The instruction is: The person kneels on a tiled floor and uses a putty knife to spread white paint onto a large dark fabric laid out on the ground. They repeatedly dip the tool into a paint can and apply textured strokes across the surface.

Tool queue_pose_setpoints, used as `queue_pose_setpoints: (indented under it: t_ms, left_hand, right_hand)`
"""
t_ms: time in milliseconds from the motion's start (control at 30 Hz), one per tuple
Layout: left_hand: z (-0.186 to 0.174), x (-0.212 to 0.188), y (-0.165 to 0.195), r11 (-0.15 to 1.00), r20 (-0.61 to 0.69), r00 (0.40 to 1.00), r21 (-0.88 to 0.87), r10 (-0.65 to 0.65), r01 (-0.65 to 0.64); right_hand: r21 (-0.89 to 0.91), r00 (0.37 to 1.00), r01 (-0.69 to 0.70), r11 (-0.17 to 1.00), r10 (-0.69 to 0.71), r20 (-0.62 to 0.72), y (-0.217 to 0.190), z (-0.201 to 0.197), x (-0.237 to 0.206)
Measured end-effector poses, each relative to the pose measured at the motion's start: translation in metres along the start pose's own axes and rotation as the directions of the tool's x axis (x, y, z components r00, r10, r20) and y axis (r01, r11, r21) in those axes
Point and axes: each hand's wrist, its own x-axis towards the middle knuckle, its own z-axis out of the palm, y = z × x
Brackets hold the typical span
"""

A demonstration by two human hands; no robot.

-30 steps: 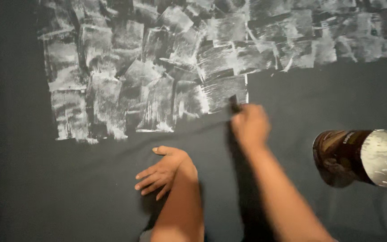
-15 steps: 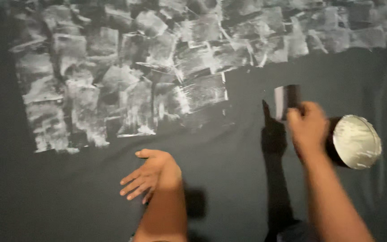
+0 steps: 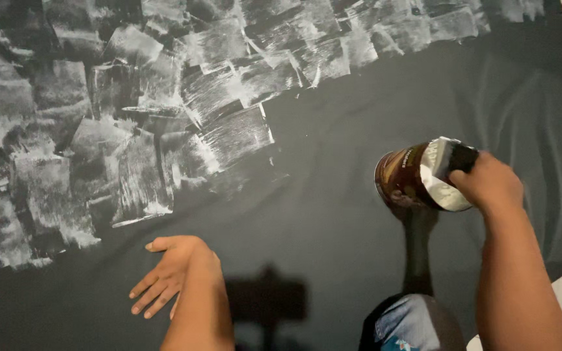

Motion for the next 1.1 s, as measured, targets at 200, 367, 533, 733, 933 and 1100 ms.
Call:
queue_pose_setpoints:
  t_ms: [200, 367, 533, 733, 933, 1100]
  left_hand:
    - [0.007, -0.001, -0.003, 0.998, -0.054, 0.996, 0.031, 0.064, -0.063]
    - [0.004, -0.001, -0.004, 0.997, -0.068, 0.995, 0.031, 0.070, -0.068]
    - [-0.007, 0.002, -0.001, 0.997, 0.026, 0.998, 0.042, 0.065, -0.066]
    - [0.002, 0.008, -0.004, 0.996, 0.008, 0.997, 0.037, 0.077, -0.077]
    - [0.021, 0.008, -0.008, 0.987, -0.212, 0.966, 0.090, 0.150, -0.134]
    - [0.018, 0.008, -0.007, 0.991, -0.162, 0.978, 0.052, 0.133, -0.126]
  right_hand:
    - [-0.078, 0.994, 0.046, 0.996, -0.039, 0.098, 0.003, 0.027, 0.006]
    - [-0.157, 0.980, 0.116, 0.981, -0.087, 0.181, -0.026, 0.045, 0.030]
    - [0.066, 0.989, 0.061, 0.996, -0.052, -0.139, -0.003, 0.001, -0.025]
    - [0.604, 0.979, 0.122, 0.788, 0.006, -0.205, -0.067, 0.006, -0.091]
    - [0.756, 0.885, 0.356, 0.549, -0.458, -0.084, -0.253, 0.092, -0.119]
    - [0.641, 0.786, 0.586, 0.496, -0.542, -0.298, -0.288, 0.132, -0.118]
